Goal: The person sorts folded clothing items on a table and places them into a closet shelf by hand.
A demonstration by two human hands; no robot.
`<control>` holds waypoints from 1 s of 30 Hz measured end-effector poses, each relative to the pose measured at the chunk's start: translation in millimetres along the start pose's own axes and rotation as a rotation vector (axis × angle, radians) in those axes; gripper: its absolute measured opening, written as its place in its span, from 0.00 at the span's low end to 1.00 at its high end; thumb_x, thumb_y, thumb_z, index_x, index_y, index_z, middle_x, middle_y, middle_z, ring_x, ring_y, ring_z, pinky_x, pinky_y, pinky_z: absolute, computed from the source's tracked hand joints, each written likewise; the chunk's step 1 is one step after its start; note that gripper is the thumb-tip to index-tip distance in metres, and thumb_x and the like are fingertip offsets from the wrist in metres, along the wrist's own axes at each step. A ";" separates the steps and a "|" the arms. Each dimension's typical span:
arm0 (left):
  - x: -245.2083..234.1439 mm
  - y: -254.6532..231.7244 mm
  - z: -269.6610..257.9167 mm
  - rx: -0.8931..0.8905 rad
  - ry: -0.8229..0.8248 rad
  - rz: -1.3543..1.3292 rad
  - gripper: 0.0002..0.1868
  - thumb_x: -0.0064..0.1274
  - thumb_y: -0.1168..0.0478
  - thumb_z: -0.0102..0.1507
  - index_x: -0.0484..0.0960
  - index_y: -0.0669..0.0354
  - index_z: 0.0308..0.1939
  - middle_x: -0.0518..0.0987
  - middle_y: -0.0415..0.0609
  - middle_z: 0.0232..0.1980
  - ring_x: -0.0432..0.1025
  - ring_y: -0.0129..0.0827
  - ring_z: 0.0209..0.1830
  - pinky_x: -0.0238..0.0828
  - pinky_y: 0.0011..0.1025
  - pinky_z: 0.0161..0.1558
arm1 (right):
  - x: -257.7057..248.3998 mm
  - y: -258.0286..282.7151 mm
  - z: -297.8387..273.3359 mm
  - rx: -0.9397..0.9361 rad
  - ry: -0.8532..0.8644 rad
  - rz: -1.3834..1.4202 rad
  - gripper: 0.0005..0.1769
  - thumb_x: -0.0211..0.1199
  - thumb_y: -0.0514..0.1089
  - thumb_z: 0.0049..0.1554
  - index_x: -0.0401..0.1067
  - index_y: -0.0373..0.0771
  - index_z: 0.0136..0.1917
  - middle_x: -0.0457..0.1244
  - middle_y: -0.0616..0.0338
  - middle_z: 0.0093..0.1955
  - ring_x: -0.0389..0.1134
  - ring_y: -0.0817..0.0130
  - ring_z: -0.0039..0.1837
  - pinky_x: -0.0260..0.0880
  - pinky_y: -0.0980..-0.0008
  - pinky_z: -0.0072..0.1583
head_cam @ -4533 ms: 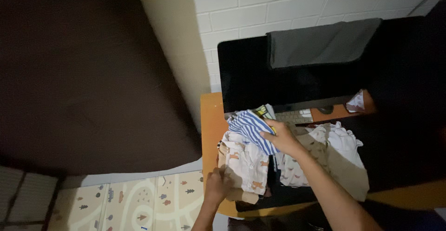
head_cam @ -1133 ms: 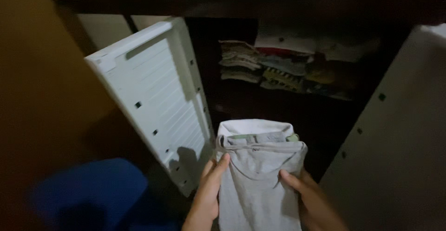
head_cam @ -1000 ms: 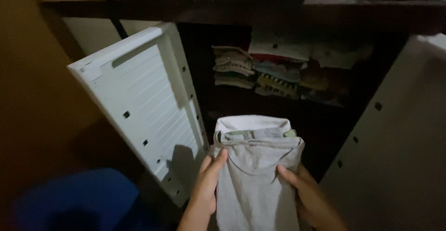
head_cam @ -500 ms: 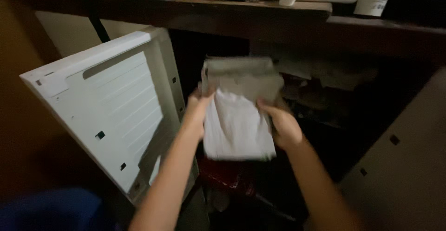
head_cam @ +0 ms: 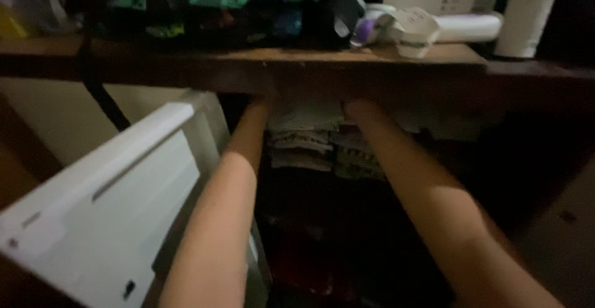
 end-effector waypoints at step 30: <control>56.3 13.1 74.2 0.033 0.061 0.195 0.27 0.48 0.57 0.66 0.69 0.68 0.66 0.74 0.66 0.63 0.71 0.57 0.59 0.71 0.47 0.60 | 28.7 -45.3 50.3 -0.046 -0.047 -0.485 0.31 0.55 0.46 0.65 0.56 0.29 0.76 0.57 0.36 0.72 0.59 0.42 0.73 0.61 0.50 0.69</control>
Point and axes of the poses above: each hand's wrist, its own z-axis towards the middle knuckle, its own x-axis out of the palm, y = z × x, the point moved 3 cm from there along z, towards the middle knuckle
